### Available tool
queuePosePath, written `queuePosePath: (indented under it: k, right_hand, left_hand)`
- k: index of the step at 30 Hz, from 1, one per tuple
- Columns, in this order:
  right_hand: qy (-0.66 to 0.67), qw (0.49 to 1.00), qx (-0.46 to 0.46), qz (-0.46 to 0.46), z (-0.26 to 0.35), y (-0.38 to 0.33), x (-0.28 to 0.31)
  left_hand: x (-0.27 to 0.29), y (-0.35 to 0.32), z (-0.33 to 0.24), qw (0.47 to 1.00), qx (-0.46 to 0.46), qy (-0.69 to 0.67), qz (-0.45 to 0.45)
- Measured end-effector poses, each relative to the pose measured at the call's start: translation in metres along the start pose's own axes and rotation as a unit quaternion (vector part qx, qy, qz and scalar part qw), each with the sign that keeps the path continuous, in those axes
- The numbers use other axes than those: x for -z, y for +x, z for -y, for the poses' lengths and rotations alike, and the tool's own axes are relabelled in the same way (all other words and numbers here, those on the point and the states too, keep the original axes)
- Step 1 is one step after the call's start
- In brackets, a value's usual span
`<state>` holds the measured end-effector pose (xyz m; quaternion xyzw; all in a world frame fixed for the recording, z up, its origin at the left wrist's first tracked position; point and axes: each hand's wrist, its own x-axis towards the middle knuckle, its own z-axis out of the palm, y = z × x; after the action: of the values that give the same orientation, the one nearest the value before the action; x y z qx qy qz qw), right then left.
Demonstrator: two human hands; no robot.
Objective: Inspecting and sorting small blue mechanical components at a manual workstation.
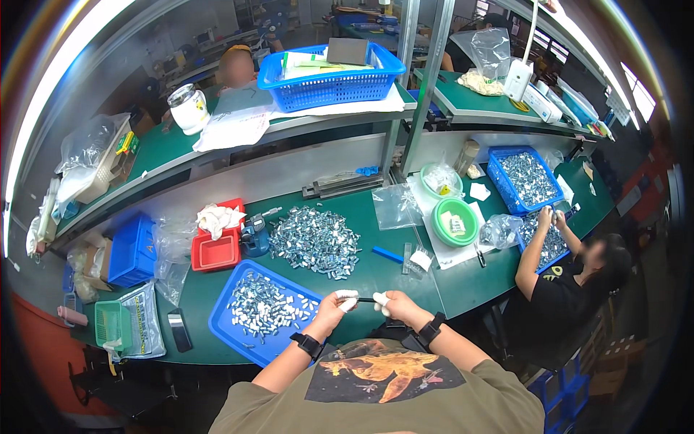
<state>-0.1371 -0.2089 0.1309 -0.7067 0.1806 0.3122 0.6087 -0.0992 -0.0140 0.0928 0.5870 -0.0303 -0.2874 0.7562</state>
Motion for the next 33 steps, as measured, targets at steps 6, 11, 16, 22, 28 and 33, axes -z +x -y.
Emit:
queuePosePath:
  k: [6, 11, 16, 22, 28, 33]
  right_hand:
    - [0.008, 0.998, 0.066, -0.022, -0.003, -0.002, 0.001]
    - [0.026, 0.988, 0.145, -0.042, -0.012, 0.006, -0.007]
    - [-0.013, 0.998, 0.054, -0.041, -0.005, 0.004, -0.002]
    - [-0.031, 0.994, 0.099, -0.033, -0.013, 0.003, -0.009]
    - [-0.055, 0.966, 0.230, -0.108, -0.009, 0.010, -0.024]
    - [-0.087, 0.946, 0.279, -0.139, 0.036, 0.000, -0.027]
  left_hand:
    - [-0.001, -0.003, 0.001, 1.000, -0.004, -0.007, -0.002]
    - [-0.001, -0.004, 0.000, 1.000, 0.001, 0.005, 0.005]
    - [0.001, -0.008, 0.002, 1.000, -0.011, 0.000, 0.005]
    - [0.001, -0.016, 0.006, 1.000, -0.009, 0.015, 0.007]
    - [0.002, -0.013, -0.003, 0.998, -0.045, 0.016, -0.047]
    - [0.002, -0.003, -0.026, 0.997, -0.062, -0.048, -0.027]
